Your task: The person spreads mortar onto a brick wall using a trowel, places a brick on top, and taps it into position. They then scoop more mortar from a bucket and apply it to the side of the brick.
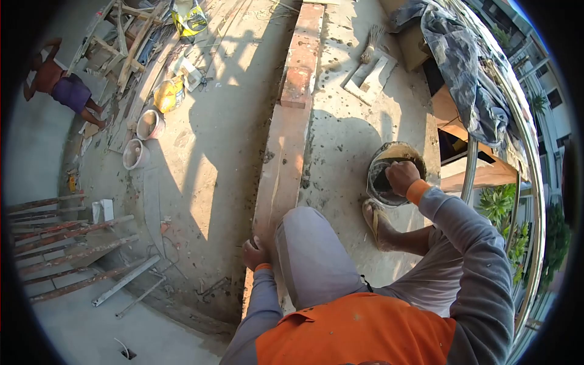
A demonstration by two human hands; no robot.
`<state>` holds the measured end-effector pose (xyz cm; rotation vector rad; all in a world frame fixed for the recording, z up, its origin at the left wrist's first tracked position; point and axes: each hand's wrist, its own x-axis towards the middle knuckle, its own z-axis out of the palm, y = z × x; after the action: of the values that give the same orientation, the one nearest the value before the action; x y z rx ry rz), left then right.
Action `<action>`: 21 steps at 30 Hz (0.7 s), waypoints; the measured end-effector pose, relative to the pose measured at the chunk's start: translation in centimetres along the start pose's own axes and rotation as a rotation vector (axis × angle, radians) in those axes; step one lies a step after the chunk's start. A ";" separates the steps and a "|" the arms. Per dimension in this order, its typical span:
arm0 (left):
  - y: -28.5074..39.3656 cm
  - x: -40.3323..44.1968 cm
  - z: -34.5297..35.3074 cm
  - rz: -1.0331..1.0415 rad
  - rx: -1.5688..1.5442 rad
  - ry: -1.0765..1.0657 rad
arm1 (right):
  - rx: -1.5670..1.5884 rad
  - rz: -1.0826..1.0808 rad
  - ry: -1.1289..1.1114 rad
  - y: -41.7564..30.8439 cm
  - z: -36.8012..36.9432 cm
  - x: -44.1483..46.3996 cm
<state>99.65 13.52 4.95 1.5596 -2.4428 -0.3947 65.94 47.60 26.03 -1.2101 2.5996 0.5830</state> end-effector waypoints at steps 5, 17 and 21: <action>-0.4 -0.1 -0.8 -0.054 0.080 -0.144 | 0.116 0.054 -0.131 1.6 0.3 0.1; -1.0 -0.3 -1.3 0.000 -0.046 -0.077 | -0.079 -0.004 -0.173 1.1 0.3 1.8; -1.2 -0.2 -1.0 -0.021 -0.048 -0.095 | -0.135 -0.030 -0.180 0.7 0.1 2.3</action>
<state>101.08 13.11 5.43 1.5821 -2.4697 -0.5388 63.96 46.46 25.28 -1.1739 2.4221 0.8328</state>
